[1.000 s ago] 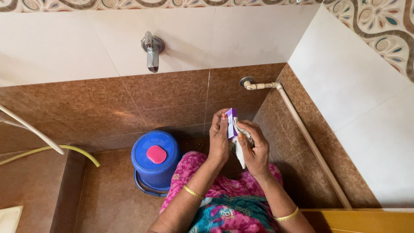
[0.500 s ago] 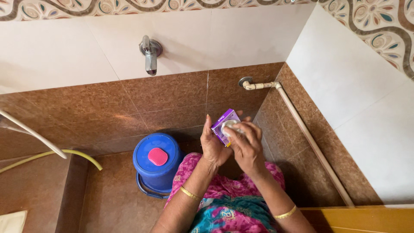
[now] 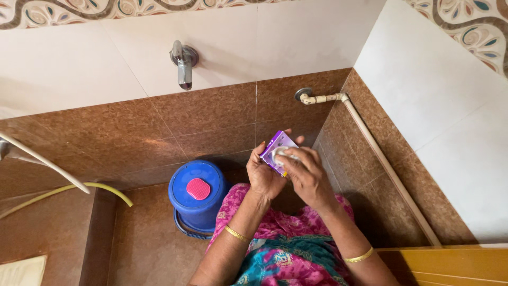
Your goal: The person sits on the bathroom floor and wipes a toothpaste tube, a wall-mounted toothbrush holder, a small box, and a pink plastic lid using a white cloth. The person places the cleaned items back on the holder or floor.
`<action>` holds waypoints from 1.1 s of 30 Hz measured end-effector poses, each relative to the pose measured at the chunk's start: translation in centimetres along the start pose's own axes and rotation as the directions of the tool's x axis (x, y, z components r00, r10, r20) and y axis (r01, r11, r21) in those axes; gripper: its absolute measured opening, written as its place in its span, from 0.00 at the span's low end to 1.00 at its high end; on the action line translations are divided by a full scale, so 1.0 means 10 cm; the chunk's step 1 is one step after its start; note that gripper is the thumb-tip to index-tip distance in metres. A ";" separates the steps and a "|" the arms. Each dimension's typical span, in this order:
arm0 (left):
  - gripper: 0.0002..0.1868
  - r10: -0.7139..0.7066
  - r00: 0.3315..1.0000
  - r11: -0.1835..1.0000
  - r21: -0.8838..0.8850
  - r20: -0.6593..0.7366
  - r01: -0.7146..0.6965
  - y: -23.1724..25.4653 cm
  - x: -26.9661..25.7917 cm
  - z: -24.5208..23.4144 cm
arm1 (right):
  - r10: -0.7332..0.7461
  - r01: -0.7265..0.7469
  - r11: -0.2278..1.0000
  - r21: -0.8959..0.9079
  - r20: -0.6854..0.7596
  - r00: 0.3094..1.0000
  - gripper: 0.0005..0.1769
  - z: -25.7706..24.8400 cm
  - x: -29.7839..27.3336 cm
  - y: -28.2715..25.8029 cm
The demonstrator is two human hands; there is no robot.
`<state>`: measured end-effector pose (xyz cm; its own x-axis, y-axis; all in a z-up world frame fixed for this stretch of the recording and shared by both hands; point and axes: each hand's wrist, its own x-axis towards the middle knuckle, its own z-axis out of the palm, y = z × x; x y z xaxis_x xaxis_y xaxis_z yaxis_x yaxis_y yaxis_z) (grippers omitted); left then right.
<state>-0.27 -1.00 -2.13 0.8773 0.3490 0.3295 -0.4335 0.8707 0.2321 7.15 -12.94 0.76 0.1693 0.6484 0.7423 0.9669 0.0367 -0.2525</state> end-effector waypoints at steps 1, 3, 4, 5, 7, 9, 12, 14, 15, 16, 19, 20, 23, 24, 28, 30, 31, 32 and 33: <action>0.35 -0.009 0.999 0.997 -0.076 -0.034 0.006 -0.03 0.00 -0.03 | 0.059 -0.059 0.998 0.001 -0.014 0.998 0.20 -0.02 0.03 0.06; 0.35 -0.039 0.995 0.973 -0.229 -0.095 0.017 -0.14 0.01 -0.09 | 0.147 -0.147 0.989 0.005 -0.057 0.988 0.20 -0.05 0.09 0.12; 0.33 -0.038 0.993 0.971 -0.239 -0.114 0.010 -0.20 0.02 -0.11 | 0.177 -0.177 0.984 0.009 -0.086 0.981 0.20 -0.06 0.10 0.11; 0.30 -0.037 0.991 0.968 -0.250 -0.132 0.003 -0.25 0.04 -0.12 | 0.207 -0.206 0.978 0.015 -0.114 0.972 0.21 -0.05 0.09 0.08; 0.30 -0.026 0.995 0.985 -0.172 -0.095 0.010 -0.28 0.04 -0.10 | 0.087 -0.095 0.994 -0.052 -0.128 0.988 0.21 0.01 0.06 -0.03; 0.35 -0.021 1.000 1.000 0.008 0.021 0.021 -0.24 0.03 -0.04 | 0.008 -0.012 0.998 -0.058 -0.079 0.997 0.21 0.05 0.00 -0.14; 0.33 -0.038 0.994 0.986 -0.161 0.099 0.053 -0.10 -0.02 0.05 | -0.049 0.049 0.999 0.006 0.033 0.998 0.19 0.07 -0.06 -0.17; 0.35 -0.005 0.998 0.989 -0.149 0.068 0.015 -0.04 -0.02 0.09 | -0.075 0.075 0.997 0.011 0.053 0.996 0.18 0.03 -0.06 -0.08; 0.37 0.013 0.999 0.990 -0.143 0.052 -0.006 -0.01 -0.02 0.09 | -0.010 0.010 0.999 0.043 0.000 1.000 0.18 0.01 -0.05 -0.02; 0.35 0.025 0.999 0.990 -0.141 -0.022 -0.028 0.00 -0.03 0.08 | 0.056 -0.052 0.996 0.077 -0.051 0.997 0.18 -0.01 -0.02 0.06; 0.33 0.067 0.983 0.989 -0.118 -0.169 -0.088 0.00 0.01 0.05 | 0.251 -0.184 0.934 0.307 -0.194 0.948 0.17 -0.07 0.00 0.14; 0.33 0.087 0.981 0.989 -0.102 -0.174 -0.105 -0.01 0.02 0.04 | 0.320 -0.209 0.891 0.402 -0.231 0.919 0.16 -0.07 0.00 0.13; 0.32 0.131 0.983 0.984 -0.102 -0.132 -0.145 -0.10 0.04 0.04 | 0.594 -0.490 0.700 0.519 -0.043 0.803 0.23 0.01 -0.01 0.01; 0.32 0.143 0.983 0.982 -0.112 -0.111 -0.155 -0.13 0.04 0.05 | 0.539 -0.430 0.757 0.492 -0.098 0.837 0.23 0.04 -0.02 -0.03; 0.32 0.241 0.966 0.970 -0.024 -0.092 -0.244 -0.14 0.07 0.09 | 0.434 -0.326 0.827 0.458 -0.150 0.888 0.24 0.13 -0.09 -0.21; 0.32 0.296 0.952 0.955 0.037 -0.076 -0.294 -0.08 0.07 0.12 | 0.408 -0.317 0.838 0.444 -0.126 0.904 0.26 0.16 -0.12 -0.26; 0.32 0.297 0.950 0.955 0.056 -0.093 -0.292 -0.05 0.06 0.13 | 0.373 -0.294 0.862 0.414 -0.124 0.919 0.26 0.17 -0.12 -0.27; 0.31 0.299 0.948 0.953 0.077 -0.110 -0.292 -0.02 0.05 0.15 | 0.337 -0.270 0.883 0.384 -0.120 0.934 0.26 0.17 -0.13 -0.27; 0.31 0.301 0.945 0.952 0.097 -0.127 -0.290 0.00 0.04 0.16 | 0.399 -0.329 0.838 0.435 -0.078 0.914 0.25 0.17 -0.13 -0.26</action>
<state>-0.22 -1.42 -0.52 0.7248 0.6361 0.2646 -0.6873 0.6941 0.2139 4.06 -12.57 -0.59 0.5556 0.5476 0.6257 0.6714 0.1484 -0.7260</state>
